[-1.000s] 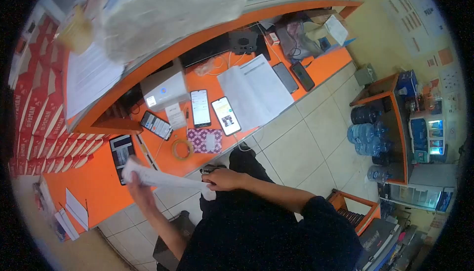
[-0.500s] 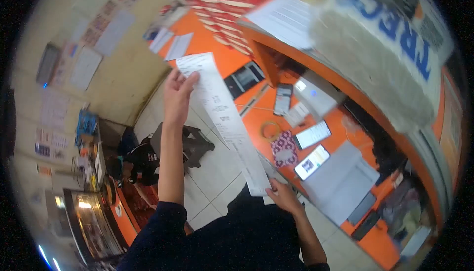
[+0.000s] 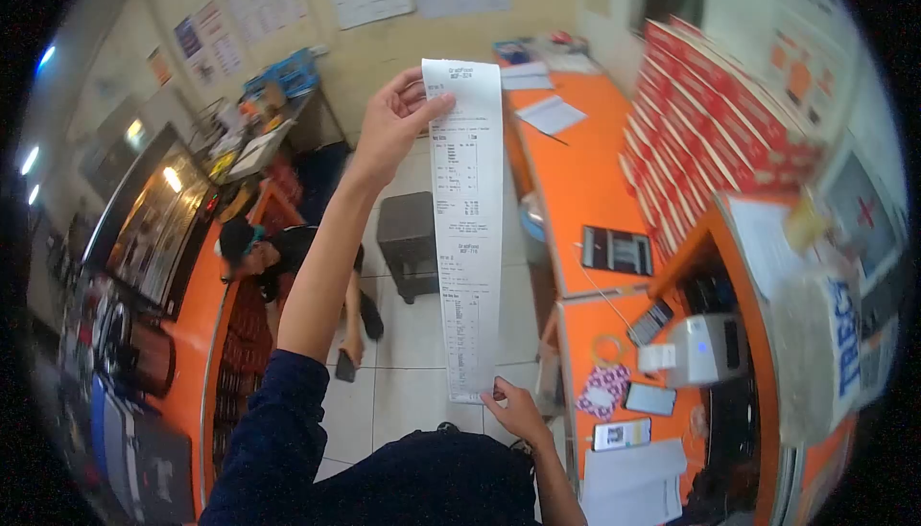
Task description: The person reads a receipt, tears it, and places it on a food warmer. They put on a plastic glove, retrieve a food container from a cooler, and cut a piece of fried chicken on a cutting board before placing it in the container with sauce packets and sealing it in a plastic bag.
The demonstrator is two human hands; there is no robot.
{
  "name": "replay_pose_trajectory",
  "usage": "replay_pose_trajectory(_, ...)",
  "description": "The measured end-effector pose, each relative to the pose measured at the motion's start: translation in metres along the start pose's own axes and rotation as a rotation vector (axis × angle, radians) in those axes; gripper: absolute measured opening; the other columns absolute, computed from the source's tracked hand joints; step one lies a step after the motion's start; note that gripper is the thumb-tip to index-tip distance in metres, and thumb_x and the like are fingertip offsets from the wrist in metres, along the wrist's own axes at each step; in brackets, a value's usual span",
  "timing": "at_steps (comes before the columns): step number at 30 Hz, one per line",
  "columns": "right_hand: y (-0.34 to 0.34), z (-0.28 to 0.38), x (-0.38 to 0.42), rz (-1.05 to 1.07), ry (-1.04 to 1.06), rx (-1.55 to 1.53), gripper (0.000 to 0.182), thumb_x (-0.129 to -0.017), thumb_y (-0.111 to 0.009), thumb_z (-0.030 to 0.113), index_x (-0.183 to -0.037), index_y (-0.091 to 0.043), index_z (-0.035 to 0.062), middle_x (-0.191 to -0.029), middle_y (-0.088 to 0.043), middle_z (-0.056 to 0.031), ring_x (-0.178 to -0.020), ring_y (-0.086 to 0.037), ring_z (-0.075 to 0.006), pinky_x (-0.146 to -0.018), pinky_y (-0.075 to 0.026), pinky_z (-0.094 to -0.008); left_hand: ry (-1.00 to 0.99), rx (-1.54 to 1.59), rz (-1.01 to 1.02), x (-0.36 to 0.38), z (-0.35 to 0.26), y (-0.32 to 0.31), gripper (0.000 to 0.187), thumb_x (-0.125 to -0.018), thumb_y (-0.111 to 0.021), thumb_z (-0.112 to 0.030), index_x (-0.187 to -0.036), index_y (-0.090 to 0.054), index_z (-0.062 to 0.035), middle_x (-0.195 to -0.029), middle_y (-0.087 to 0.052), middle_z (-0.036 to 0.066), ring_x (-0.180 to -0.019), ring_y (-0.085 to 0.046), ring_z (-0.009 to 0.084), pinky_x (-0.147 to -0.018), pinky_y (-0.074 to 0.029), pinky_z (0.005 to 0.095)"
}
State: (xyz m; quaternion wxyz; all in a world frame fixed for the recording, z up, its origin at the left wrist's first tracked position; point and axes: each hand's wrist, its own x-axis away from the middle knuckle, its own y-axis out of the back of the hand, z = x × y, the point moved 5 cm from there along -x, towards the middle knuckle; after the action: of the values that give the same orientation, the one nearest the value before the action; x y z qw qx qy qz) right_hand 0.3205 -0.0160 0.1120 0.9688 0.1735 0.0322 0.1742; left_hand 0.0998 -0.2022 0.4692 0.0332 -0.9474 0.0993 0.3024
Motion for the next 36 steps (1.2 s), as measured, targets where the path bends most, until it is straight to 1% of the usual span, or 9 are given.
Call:
replay_pose_trajectory(12,-0.133,0.071,-0.117,0.326,0.174,0.109,0.034,-0.091,-0.069,0.027,-0.109,-0.063,-0.0019,-0.103,-0.070,-0.0183,-0.098,-0.068,-0.0269,-0.085,-0.052,-0.0360,-0.132,-0.299,-0.193,0.019,-0.069,0.216,0.045,-0.088,-0.073,-0.009,-0.130,-0.057,-0.0005,-0.111,-0.068,0.010,-0.100,-0.064,0.0128,-0.091,-0.050,0.0254)
replay_pose_trajectory(14,-0.128,0.099,-0.137,0.248,0.279,0.181,0.048,-0.088,-0.074,0.022,-0.126,-0.056,-0.0009,-0.109,-0.069,-0.0144,-0.100,-0.066,-0.0230,-0.088,-0.052,-0.0362,-0.128,-0.326,-0.209,0.022,-0.062,0.231,0.046,-0.088,-0.073,-0.010,-0.130,-0.057,-0.0006,-0.110,-0.068,0.010,-0.100,-0.064,0.0131,-0.091,-0.050,0.0253)
replay_pose_trajectory(18,-0.111,0.149,-0.224,0.028,0.333,-0.360,0.092,-0.079,-0.082,0.023,-0.151,-0.026,0.0084,-0.116,-0.063,-0.0118,-0.109,-0.062,-0.0243,-0.097,-0.046,-0.0378,-0.088,-0.234,-0.217,0.020,-0.042,0.231,0.047,-0.089,-0.072,-0.011,-0.131,-0.056,-0.0008,-0.109,-0.068,0.009,-0.100,-0.063,0.0133,-0.089,-0.050,0.0267)
replay_pose_trajectory(22,-0.065,0.194,-0.293,-0.668,0.354,-0.016,0.098,-0.079,-0.082,0.028,-0.154,-0.021,0.0105,-0.121,-0.049,-0.0125,-0.114,-0.050,-0.0246,-0.096,-0.045,-0.0378,-0.029,-0.239,-0.185,0.011,-0.032,0.217,0.048,-0.089,-0.073,-0.011,-0.132,-0.055,-0.0008,-0.112,-0.068,0.009,-0.102,-0.063,0.0134,-0.089,-0.050,0.0273)
replay_pose_trajectory(25,-0.024,0.241,-0.325,-0.759,0.575,-0.003,0.082,-0.078,-0.083,0.030,-0.144,-0.040,0.0078,-0.132,-0.042,-0.0144,-0.119,-0.045,-0.0247,-0.094,-0.043,-0.0367,0.029,-0.259,-0.086,0.006,-0.039,0.201,0.048,-0.089,-0.072,-0.010,-0.132,-0.054,-0.0006,-0.113,-0.068,0.010,-0.104,-0.064,0.0137,-0.090,-0.050,0.0272)
replay_pose_trajectory(28,-0.014,0.260,-0.374,-0.456,0.884,0.226,0.051,-0.084,-0.078,0.028,-0.124,-0.057,0.0049,-0.121,-0.054,-0.0138,-0.110,-0.054,-0.0208,-0.091,-0.045,-0.0340,-0.020,-0.277,-0.051,-0.007,-0.044,0.192,0.048,-0.089,-0.072,-0.009,-0.132,-0.053,-0.0001,-0.115,-0.067,0.011,-0.105,-0.064,0.0144,-0.091,-0.050,0.0276)
replay_pose_trajectory(31,-0.023,0.251,-0.399,0.155,0.524,0.019,0.026,-0.092,-0.070,0.022,-0.106,-0.063,0.0011,-0.102,-0.067,-0.0099,-0.096,-0.062,-0.0159,-0.087,-0.048,-0.0309,-0.178,-0.423,-0.190,-0.023,-0.066,0.208,0.048,-0.088,-0.072,-0.006,-0.132,-0.053,0.0009,-0.112,-0.068,0.013,-0.101,-0.066,0.0153,-0.088,-0.053,0.0264)
replay_pose_trajectory(34,-0.037,0.252,-0.378,0.171,0.603,-0.420,0.020,-0.098,-0.062,0.017,-0.106,-0.061,-0.0007,-0.084,-0.070,-0.0049,-0.084,-0.064,-0.0102,-0.079,-0.049,-0.0278,-0.259,-0.522,-0.351,-0.028,-0.077,0.230,0.048,-0.087,-0.073,-0.005,-0.131,-0.054,0.0014,-0.108,-0.069,0.014,-0.097,-0.068,0.0153,-0.085,-0.055,0.0252)
replay_pose_trajectory(36,-0.042,0.252,-0.373,0.194,0.550,-0.522,0.020,-0.099,-0.060,0.016,-0.108,-0.060,-0.0017,-0.092,-0.071,-0.0071,-0.085,-0.064,-0.0094,-0.076,-0.049,-0.0261,-0.249,-0.495,-0.433,-0.032,-0.074,0.250,0.047,-0.087,-0.073,-0.006,-0.130,-0.055,0.0015,-0.106,-0.069,0.013,-0.096,-0.068,0.0153,-0.085,-0.055,0.0249)
